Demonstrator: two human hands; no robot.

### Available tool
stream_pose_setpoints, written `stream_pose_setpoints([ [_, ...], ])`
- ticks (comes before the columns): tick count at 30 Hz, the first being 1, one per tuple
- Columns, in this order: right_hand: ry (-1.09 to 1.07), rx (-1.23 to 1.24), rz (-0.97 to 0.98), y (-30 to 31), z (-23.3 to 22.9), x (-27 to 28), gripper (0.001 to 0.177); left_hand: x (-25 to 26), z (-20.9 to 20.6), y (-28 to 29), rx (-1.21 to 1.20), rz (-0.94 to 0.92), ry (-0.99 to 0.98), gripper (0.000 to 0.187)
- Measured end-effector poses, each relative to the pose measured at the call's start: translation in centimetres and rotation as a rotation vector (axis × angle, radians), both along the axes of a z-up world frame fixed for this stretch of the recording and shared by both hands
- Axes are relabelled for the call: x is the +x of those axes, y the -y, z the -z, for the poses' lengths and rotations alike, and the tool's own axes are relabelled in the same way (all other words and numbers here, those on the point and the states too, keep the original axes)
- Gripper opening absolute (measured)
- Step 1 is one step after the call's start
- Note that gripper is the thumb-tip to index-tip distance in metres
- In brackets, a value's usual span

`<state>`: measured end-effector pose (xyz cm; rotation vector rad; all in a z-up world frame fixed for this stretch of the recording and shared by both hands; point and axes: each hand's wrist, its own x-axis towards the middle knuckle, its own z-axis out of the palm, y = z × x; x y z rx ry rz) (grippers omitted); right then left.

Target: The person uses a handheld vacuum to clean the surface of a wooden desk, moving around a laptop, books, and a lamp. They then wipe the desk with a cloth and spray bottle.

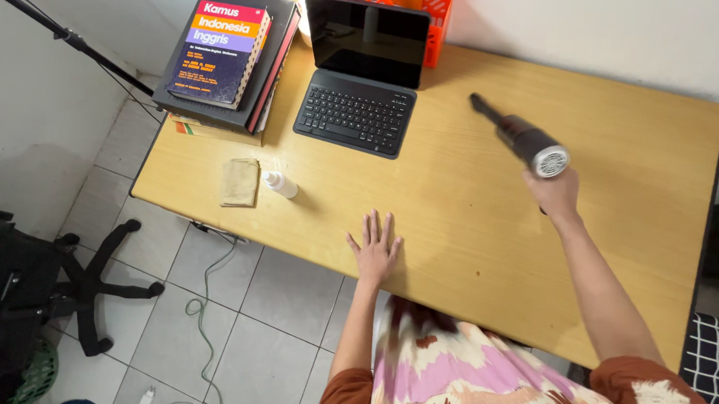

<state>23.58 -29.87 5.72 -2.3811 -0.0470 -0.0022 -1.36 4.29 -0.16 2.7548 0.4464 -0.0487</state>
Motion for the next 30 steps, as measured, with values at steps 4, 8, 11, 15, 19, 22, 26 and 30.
stream_pose_setpoints([
  [4,-0.087,0.055,-0.443,-0.2,-2.1,-1.1,0.041,-0.2,-0.1,0.2,0.012,-0.005,0.031,0.066],
  [8,-0.288,0.017,-0.148,-2.4,-5.2,-1.1,0.030,0.8,-0.1,0.0,0.020,-0.004,-0.053,0.069],
  [11,-0.125,0.041,-0.027,-3.7,-5.3,1.9,0.031,3.7,0.4,-0.5,-0.070,0.048,0.032,0.074],
  [15,0.072,0.071,0.043,-6.4,-1.4,7.5,0.033,10.9,-0.3,-0.1,-0.099,0.234,0.054,0.097],
  [19,0.097,0.029,0.168,-9.4,1.2,13.0,0.037,15.1,-2.7,1.4,-0.106,0.265,-0.319,0.132],
  [22,0.006,0.186,0.190,-10.3,1.2,14.6,0.041,15.2,-3.2,1.5,-0.125,0.253,-0.310,0.138],
  [26,0.010,0.063,0.070,-10.2,-1.2,13.5,0.039,15.4,-3.8,1.2,-0.159,0.243,-0.349,0.138],
  [30,-0.132,0.203,0.161,-10.2,-3.9,13.4,0.030,16.0,-4.1,1.3,-0.178,0.237,-0.393,0.138],
])
